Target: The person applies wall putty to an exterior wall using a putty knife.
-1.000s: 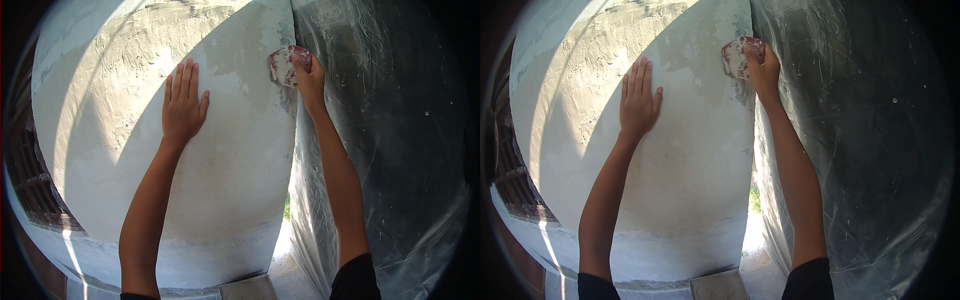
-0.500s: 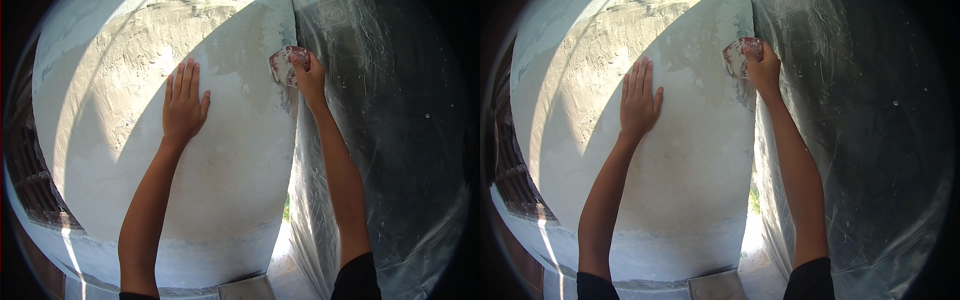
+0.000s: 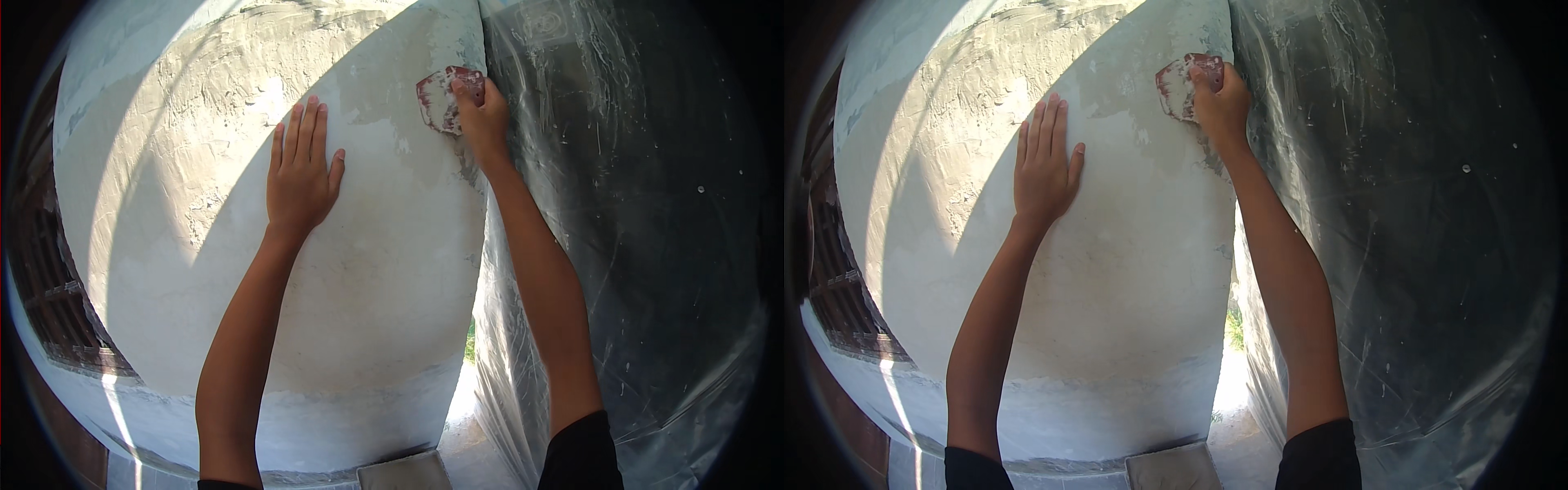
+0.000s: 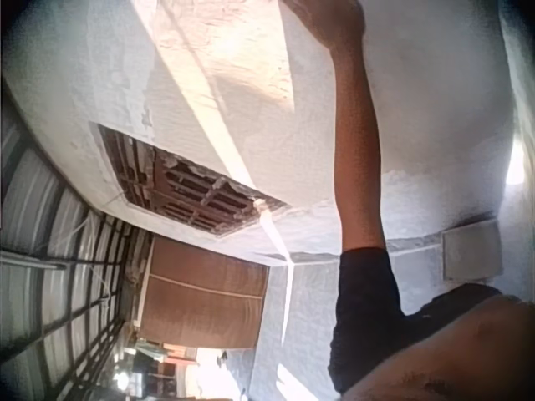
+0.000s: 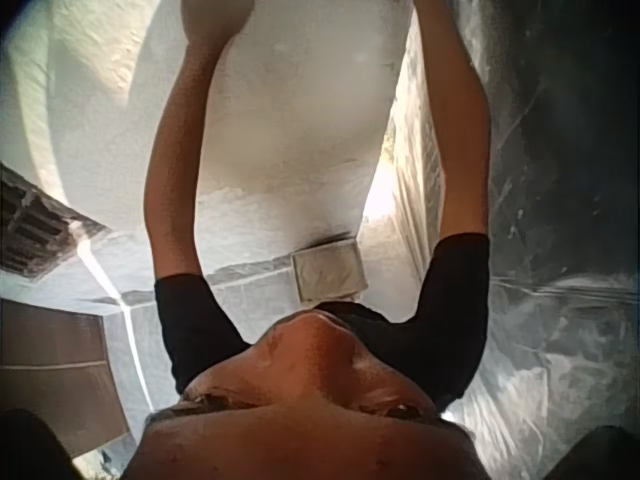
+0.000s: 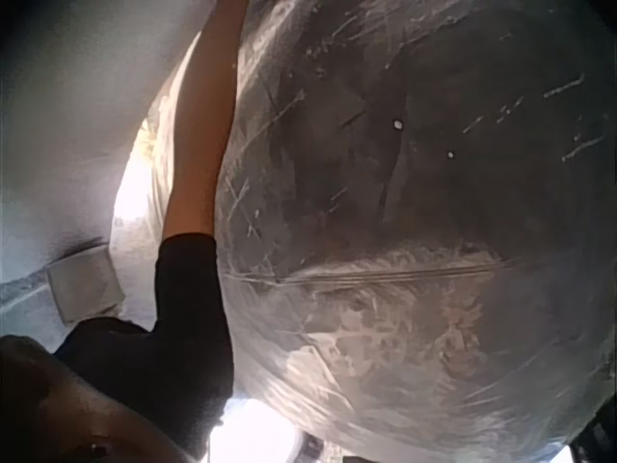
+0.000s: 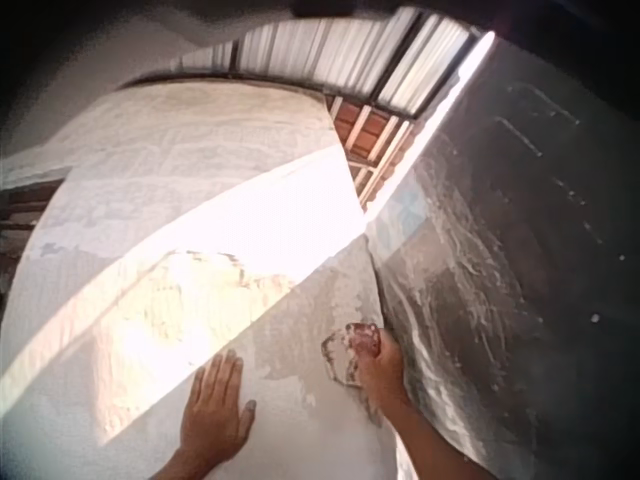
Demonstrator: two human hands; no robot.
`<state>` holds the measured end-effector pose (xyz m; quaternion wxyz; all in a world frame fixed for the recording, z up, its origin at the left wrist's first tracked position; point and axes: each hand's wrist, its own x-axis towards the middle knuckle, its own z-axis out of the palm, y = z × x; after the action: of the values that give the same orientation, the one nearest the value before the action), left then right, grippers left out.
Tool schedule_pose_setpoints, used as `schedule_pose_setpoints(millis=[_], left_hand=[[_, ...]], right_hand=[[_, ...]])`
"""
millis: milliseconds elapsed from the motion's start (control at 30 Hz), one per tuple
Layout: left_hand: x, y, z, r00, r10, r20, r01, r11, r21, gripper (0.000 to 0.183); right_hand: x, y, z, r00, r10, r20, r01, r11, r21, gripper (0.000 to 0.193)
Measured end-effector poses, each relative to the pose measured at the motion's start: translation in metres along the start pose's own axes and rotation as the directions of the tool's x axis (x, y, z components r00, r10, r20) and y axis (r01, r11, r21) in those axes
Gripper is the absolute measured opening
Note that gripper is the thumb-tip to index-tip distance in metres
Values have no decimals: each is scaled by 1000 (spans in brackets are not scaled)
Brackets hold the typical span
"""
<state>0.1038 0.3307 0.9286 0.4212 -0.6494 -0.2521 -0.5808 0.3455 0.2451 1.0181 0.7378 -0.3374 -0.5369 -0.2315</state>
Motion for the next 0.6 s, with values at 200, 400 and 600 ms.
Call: schedule_pose_setpoints(millis=[200, 400, 600], left_hand=[[0, 0, 0, 1000, 2, -6, -2, 1000, -5, 63], [1, 1, 1, 1000, 3, -5, -3, 1000, 18, 63], [0, 3, 1, 1000, 8, -10, -8, 1000, -8, 62]], right_hand=[[-12, -12, 17, 974, -89, 207, 100, 994, -43, 27], [-2, -15, 19, 994, -28, -110, 42, 991, 125, 25], [1, -18, 8, 984, 44, -171, -51, 998, -35, 22]])
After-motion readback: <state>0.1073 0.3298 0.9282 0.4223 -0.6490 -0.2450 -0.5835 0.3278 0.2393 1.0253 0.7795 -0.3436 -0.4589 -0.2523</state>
